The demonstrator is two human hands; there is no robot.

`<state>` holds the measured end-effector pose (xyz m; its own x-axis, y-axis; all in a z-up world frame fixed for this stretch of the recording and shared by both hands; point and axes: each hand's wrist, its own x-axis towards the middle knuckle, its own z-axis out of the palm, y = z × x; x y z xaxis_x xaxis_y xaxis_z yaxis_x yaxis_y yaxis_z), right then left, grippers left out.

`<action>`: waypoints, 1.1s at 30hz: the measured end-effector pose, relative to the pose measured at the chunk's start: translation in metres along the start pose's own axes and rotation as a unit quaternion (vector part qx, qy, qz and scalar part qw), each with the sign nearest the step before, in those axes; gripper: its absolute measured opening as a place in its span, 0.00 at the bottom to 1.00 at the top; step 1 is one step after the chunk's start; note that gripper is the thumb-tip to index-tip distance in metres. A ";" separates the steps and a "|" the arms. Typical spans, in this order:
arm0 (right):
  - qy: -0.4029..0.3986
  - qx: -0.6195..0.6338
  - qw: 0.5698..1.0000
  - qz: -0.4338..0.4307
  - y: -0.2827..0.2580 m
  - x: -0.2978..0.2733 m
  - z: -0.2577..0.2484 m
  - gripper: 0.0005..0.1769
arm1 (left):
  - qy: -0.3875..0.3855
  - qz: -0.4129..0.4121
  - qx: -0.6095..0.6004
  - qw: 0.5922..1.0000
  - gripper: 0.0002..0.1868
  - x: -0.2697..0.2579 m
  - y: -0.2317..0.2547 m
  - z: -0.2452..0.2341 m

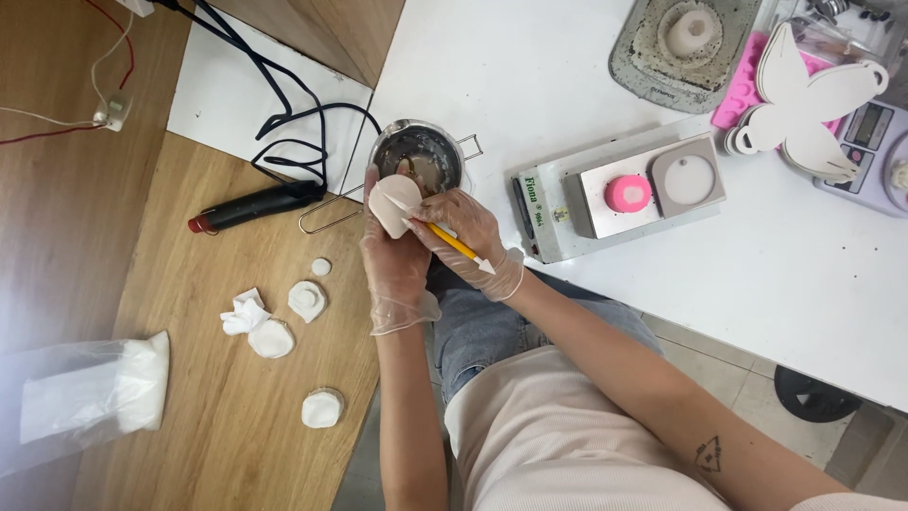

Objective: Shaping and detailing wax figures using a sculpting tool in a workshop setting.

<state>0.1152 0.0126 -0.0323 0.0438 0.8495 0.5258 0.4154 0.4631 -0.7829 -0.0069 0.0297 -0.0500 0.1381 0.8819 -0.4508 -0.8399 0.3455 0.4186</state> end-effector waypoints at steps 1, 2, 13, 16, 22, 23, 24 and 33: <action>0.011 0.004 1.000 -0.007 0.001 -0.002 0.001 0.12 | -0.003 0.023 0.028 0.999 0.25 -0.003 0.003 0.014; 0.011 0.004 1.000 -0.005 -0.001 -0.001 0.000 0.12 | -0.001 0.022 0.028 0.999 0.25 0.001 -0.002 0.006; 0.005 -0.006 1.000 0.017 -0.005 0.002 -0.004 0.09 | 0.112 0.052 0.216 0.969 0.45 0.000 -0.016 0.024; -0.011 -0.015 0.999 0.044 -0.006 0.006 -0.010 0.08 | 0.097 0.066 0.237 0.964 0.46 -0.003 -0.018 0.021; -0.002 -0.015 0.995 0.101 0.014 0.003 -0.009 0.09 | 0.208 0.031 0.279 0.937 0.48 0.006 -0.021 0.019; -0.003 -0.015 0.995 0.101 0.019 0.003 -0.008 0.09 | 0.209 0.031 0.279 0.937 0.48 0.008 -0.020 0.017; 0.004 -0.017 0.995 0.102 0.024 0.002 -0.007 0.08 | 0.208 0.036 0.292 0.933 0.49 0.010 -0.019 0.014; -0.011 0.010 0.998 0.068 0.012 0.006 -0.009 0.07 | 0.199 0.028 0.265 0.943 0.48 0.034 -0.016 -0.008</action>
<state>0.1284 0.0206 -0.0352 0.0789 0.9096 0.4079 0.3889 0.3487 -0.8528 0.0066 0.0518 -0.0785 -0.1949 0.7489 -0.6333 -0.4460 0.5074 0.7373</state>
